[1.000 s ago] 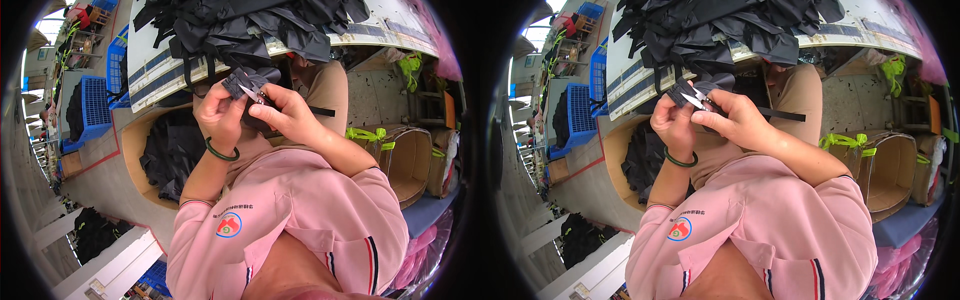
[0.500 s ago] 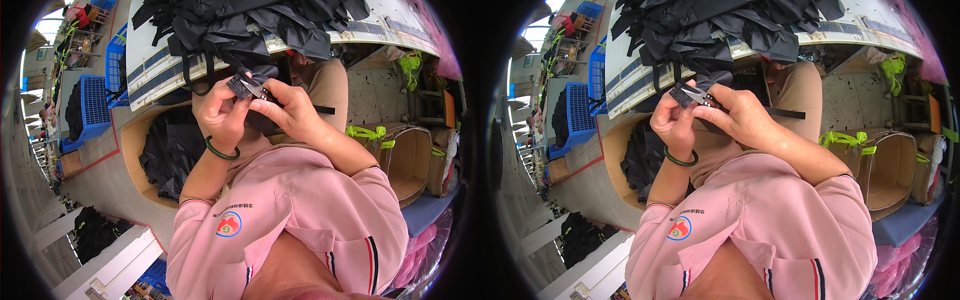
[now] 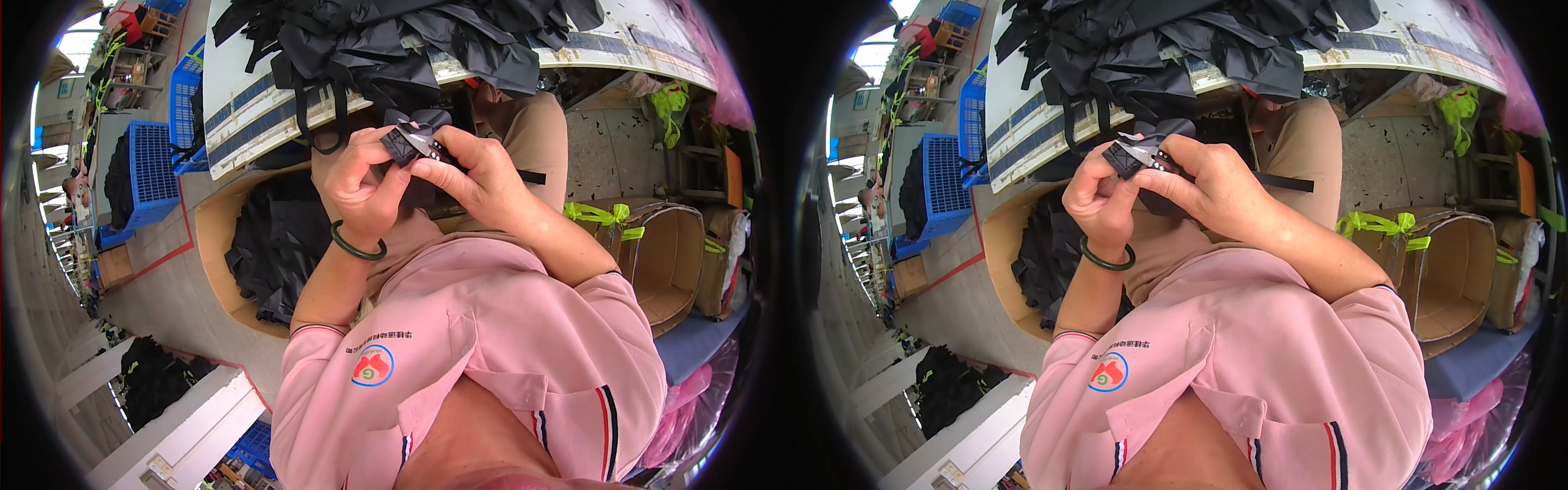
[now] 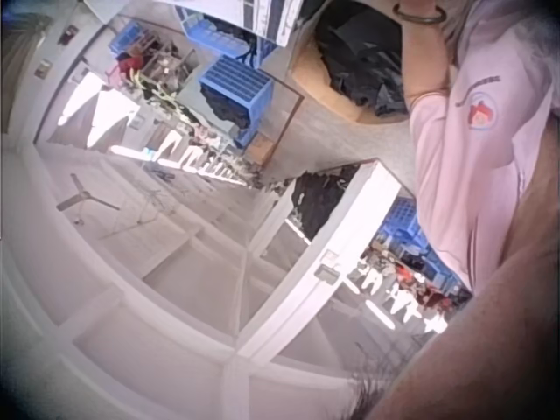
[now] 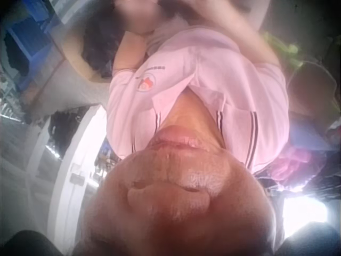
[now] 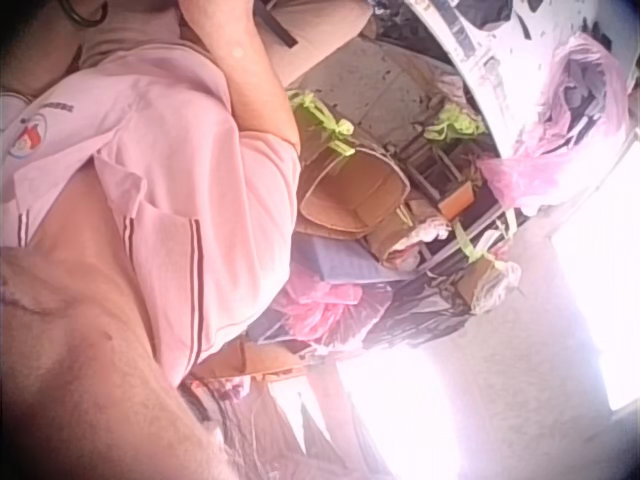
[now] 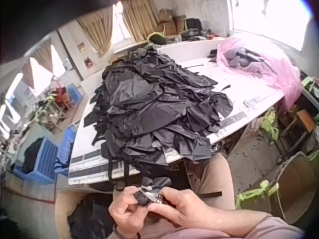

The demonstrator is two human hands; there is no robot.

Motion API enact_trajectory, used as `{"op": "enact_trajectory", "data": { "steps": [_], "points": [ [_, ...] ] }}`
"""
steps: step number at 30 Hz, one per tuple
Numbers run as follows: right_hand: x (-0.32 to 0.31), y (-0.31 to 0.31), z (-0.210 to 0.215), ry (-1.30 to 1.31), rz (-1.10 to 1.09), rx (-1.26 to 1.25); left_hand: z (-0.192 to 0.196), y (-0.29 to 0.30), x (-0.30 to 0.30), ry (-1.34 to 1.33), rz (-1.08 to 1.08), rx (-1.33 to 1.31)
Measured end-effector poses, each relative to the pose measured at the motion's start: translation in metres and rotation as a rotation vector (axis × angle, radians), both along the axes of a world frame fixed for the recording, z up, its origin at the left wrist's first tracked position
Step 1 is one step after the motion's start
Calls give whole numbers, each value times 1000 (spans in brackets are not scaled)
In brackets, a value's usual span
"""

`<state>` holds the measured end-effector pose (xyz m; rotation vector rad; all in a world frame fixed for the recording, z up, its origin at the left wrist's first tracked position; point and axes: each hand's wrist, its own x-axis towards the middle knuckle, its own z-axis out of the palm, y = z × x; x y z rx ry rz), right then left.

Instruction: The person sits at a workbench and uses scissors to trim excess fabric from the edges of black textile pieces. They handle the items one at a time, cutting small strips and placing the finished pieces into a cardboard box.

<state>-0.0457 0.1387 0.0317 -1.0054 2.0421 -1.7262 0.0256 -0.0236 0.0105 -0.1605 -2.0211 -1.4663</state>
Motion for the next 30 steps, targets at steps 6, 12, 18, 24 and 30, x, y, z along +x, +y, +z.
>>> {"op": "enact_trajectory", "data": {
  "steps": [6, 12, 18, 24, 30],
  "points": [
    [1, 4, 3, -94, 10, 27, 5, 2, -1, -20, -7, 70],
    [-7, 12, 2, -146, 60, 19, 9, -8, -3, -102, -195, 234],
    [-14, 20, 9, -123, 170, 100, 11, -19, -4, -209, -355, 380],
    [-18, 24, 14, -57, 199, 192, 10, -24, -4, -292, -438, 372],
    [-23, 32, 22, 48, 232, 280, 14, -27, -7, -330, -499, 339]
  ]
}}
